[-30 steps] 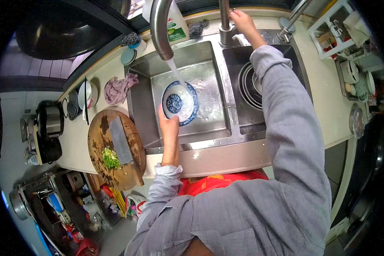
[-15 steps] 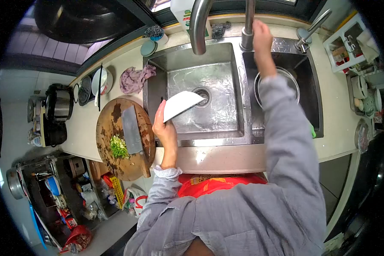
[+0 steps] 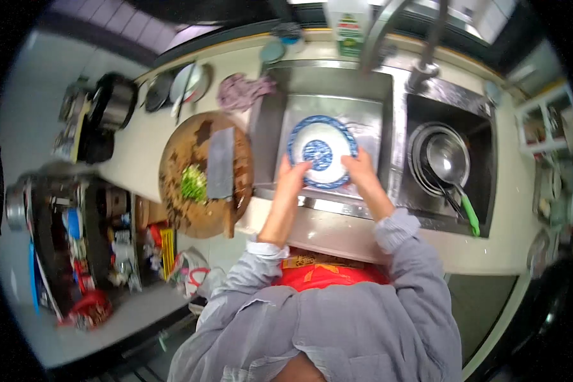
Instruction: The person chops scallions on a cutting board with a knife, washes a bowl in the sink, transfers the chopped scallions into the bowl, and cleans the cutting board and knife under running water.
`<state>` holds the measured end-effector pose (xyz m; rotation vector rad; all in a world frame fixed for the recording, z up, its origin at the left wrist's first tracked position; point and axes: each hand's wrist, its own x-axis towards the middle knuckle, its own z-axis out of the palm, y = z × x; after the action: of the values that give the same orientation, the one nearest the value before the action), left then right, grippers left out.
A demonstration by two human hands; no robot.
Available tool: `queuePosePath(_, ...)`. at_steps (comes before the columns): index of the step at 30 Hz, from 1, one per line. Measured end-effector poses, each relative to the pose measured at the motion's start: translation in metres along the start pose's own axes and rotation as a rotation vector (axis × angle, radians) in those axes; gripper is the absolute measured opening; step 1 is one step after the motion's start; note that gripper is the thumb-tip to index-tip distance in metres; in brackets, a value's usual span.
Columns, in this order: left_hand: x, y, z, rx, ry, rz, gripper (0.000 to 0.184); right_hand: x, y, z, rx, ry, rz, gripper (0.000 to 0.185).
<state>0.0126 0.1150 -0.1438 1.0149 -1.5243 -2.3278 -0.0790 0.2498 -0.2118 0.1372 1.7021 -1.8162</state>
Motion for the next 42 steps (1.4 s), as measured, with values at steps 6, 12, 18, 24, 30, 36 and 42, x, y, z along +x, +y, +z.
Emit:
queuePosePath(6, -0.032, 0.030, 0.022, 0.892, 0.030, 0.532, 0.060, -0.023, -0.013, 0.009, 0.083, -0.055, 0.130, 0.027)
queuePosePath(12, -0.030, 0.040, -0.002, 0.940, 0.061, 1.161, 0.062, -0.036, -0.008, -0.003, 0.058, 0.105, -0.058, 0.036)
queuePosePath(18, -0.033, 0.079, -0.062, 0.966, -0.107, 1.542, 0.051, -0.045, 0.004, 0.014, 0.025, 0.373, -0.211, 0.027)
queuePosePath(24, -0.011, 0.118, -0.191, 0.926, -0.092, 1.538, 0.045, -0.111, 0.031, 0.147, -0.150, 0.106, -0.247, 0.024)
queuePosePath(30, 0.029, 0.151, -0.340, 0.243, 0.361, 0.760, 0.046, -0.142, 0.060, 0.270, -0.759, 0.103, -0.457, 0.055)
queuePosePath(36, 0.058, 0.161, -0.403, -0.155, 0.412, 0.299, 0.034, -0.125, 0.064, 0.272, -0.458, 0.169, -0.268, 0.049)
queuePosePath(42, 0.082, 0.145, -0.415, -0.215, 0.362, 0.117, 0.027, -0.148, 0.028, 0.287, -0.234, 0.065, -0.275, 0.046)
